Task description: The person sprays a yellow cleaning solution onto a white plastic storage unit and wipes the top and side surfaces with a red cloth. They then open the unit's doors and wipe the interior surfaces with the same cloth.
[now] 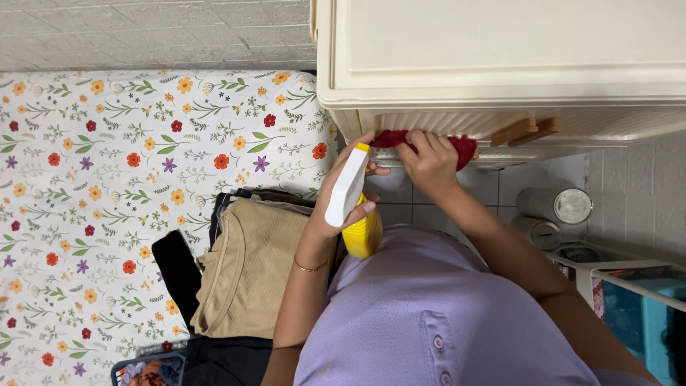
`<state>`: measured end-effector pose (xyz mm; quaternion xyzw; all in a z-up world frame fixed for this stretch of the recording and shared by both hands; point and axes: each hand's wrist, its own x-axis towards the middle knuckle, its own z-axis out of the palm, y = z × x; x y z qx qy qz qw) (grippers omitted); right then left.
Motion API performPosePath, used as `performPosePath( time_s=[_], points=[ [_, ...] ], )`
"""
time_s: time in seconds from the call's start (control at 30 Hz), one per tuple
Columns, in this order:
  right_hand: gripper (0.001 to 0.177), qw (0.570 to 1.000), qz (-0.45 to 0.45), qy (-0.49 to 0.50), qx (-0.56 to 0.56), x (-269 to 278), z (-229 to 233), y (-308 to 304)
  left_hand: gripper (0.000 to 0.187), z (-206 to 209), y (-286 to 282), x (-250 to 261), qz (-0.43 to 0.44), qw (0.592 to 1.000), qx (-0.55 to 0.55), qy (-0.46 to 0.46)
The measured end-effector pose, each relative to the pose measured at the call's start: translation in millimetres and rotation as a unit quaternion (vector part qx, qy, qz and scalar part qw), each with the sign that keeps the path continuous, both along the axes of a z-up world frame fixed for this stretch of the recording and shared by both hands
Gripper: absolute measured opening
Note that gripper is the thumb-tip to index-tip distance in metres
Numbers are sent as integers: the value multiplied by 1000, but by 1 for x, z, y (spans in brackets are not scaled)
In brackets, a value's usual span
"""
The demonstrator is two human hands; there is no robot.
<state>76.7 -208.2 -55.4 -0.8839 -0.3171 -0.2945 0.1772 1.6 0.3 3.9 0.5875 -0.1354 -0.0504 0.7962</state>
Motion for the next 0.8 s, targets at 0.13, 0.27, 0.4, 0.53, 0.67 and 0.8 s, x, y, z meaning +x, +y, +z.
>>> performPosePath(
  time_s=[0.13, 0.27, 0.4, 0.53, 0.67, 0.8],
  points=[
    [9, 999, 5, 28, -19, 0, 0, -4, 55, -3, 1, -1, -1, 1000, 6, -1],
    [16, 998, 32, -19, 44, 3, 28, -17, 52, -7, -1, 2, -2, 999, 17, -44],
    [18, 997, 25, -58, 43, 11, 53, -23, 56, -5, -3, 3, -10, 1000, 18, -7],
    [18, 996, 12, -69, 54, 10, 54, -14, 61, -4, -7, 8, -5, 999, 47, -20],
    [15, 998, -14, -54, 40, 6, 27, -12, 60, -7, -11, 8, -1, 999, 25, -46],
    [12, 1000, -18, -10, 17, -1, -3, -13, 55, -6, -13, 7, 2, 998, 7, -59]
  ],
)
